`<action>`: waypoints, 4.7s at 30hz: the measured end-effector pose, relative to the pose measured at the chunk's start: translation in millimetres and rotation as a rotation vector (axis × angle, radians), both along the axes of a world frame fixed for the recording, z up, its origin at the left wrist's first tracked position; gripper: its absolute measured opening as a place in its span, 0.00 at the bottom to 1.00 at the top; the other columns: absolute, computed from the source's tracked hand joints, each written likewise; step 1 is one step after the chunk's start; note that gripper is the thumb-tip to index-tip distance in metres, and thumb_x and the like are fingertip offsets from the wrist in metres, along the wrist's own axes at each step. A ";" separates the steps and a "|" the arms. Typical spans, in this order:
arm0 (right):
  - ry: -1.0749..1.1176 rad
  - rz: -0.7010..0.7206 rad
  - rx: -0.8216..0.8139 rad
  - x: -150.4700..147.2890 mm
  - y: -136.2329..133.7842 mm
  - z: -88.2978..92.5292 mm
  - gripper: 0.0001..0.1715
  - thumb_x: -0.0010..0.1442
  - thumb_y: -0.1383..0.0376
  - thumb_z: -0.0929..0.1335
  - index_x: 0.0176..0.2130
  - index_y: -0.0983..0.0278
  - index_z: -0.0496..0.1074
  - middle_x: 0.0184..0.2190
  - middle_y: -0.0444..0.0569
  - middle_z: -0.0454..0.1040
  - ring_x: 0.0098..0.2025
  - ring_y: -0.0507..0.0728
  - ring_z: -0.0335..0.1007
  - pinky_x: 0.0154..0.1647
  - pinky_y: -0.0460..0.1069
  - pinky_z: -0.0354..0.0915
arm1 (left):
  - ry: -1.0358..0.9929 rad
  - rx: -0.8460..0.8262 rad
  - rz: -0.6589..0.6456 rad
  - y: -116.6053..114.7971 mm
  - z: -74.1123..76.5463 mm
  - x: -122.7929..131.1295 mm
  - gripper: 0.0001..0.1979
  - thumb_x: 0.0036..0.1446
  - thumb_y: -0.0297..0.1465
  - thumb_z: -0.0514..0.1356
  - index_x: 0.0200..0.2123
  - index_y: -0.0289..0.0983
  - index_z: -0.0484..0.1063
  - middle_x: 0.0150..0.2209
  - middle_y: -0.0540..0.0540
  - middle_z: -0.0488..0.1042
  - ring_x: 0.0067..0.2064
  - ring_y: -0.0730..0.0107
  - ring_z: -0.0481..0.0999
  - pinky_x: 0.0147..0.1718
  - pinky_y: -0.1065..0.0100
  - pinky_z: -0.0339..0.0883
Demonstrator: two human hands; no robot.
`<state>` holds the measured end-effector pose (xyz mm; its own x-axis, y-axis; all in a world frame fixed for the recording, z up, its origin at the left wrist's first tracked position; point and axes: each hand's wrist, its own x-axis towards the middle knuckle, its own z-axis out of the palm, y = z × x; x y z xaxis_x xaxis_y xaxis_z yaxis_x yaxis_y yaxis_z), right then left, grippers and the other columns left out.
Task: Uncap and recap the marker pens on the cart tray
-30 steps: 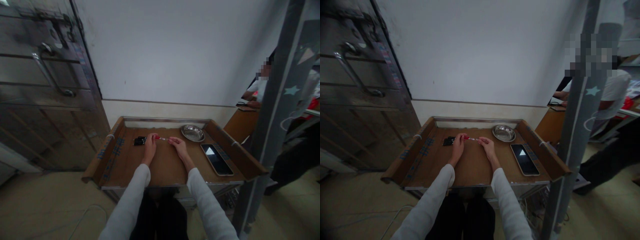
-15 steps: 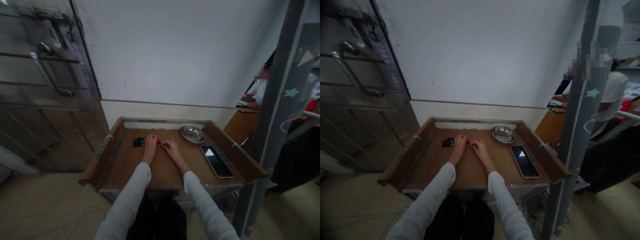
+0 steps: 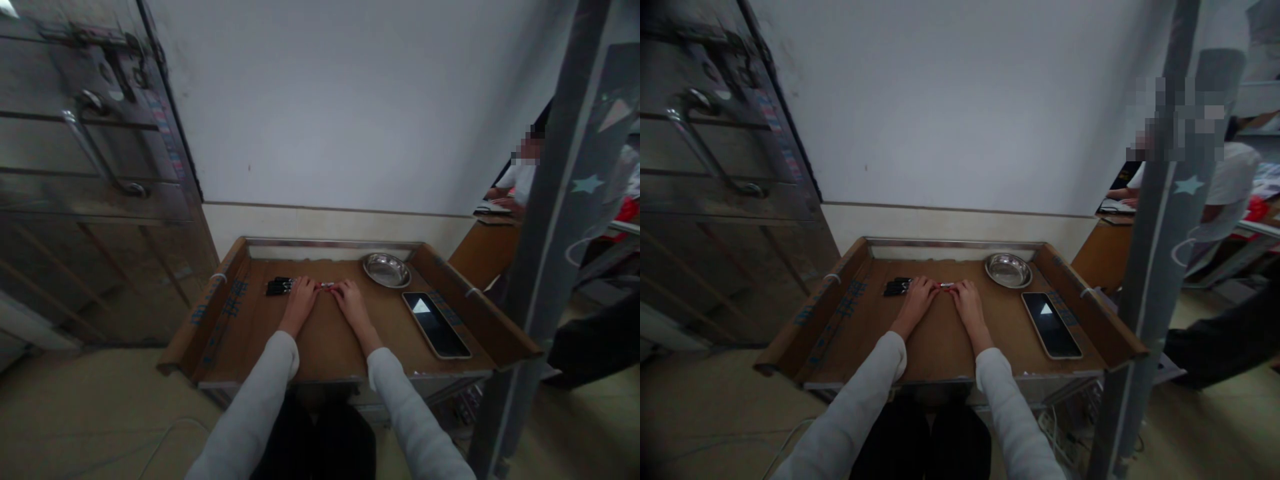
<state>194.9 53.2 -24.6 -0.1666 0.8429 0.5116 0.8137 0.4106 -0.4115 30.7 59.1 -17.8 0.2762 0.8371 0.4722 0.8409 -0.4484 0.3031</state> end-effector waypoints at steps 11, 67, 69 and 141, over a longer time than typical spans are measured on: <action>-0.093 -0.113 -0.016 -6.1 -5.6 7.7 0.10 0.62 0.65 0.61 0.35 0.63 0.70 0.35 0.51 0.73 0.41 0.59 0.65 0.40 0.51 0.54 | 0.036 0.030 0.175 -10.9 11.4 -7.3 0.09 0.61 0.30 0.50 0.37 0.37 0.69 0.39 0.41 0.69 0.42 0.58 0.66 0.41 0.59 0.60; 0.503 0.161 -0.086 -6.8 -33.0 8.2 0.11 0.58 0.62 0.64 0.38 0.59 0.75 0.37 0.46 0.78 0.39 0.56 0.74 0.43 0.51 0.68 | -0.192 -0.068 -0.275 -21.3 5.2 -18.4 0.06 0.58 0.24 0.53 0.37 0.37 0.69 0.40 0.44 0.72 0.44 0.64 0.71 0.47 0.60 0.65; 0.366 0.212 -0.093 -7.7 -35.3 7.6 0.12 0.60 0.64 0.62 0.40 0.58 0.74 0.38 0.45 0.77 0.39 0.55 0.74 0.43 0.50 0.67 | -0.144 -0.025 -0.239 -15.5 6.7 -17.6 0.06 0.58 0.24 0.54 0.38 0.37 0.68 0.40 0.44 0.70 0.44 0.64 0.69 0.47 0.60 0.65; 1.427 0.288 -0.562 -24.7 -21.6 7.6 0.14 0.44 0.59 0.72 0.32 0.64 0.77 0.35 0.48 0.77 0.27 0.49 0.69 0.28 0.45 0.67 | -0.850 0.010 -0.127 -31.3 11.8 -3.3 0.12 0.57 0.37 0.57 0.41 0.38 0.69 0.41 0.44 0.75 0.41 0.68 0.75 0.43 0.63 0.70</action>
<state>170.3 31.5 -17.1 -0.0193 0.9995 0.0233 -0.4463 0.0123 -0.8948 27.4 27.8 -6.1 -0.0838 0.8185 0.5684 0.2730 -0.5298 0.8030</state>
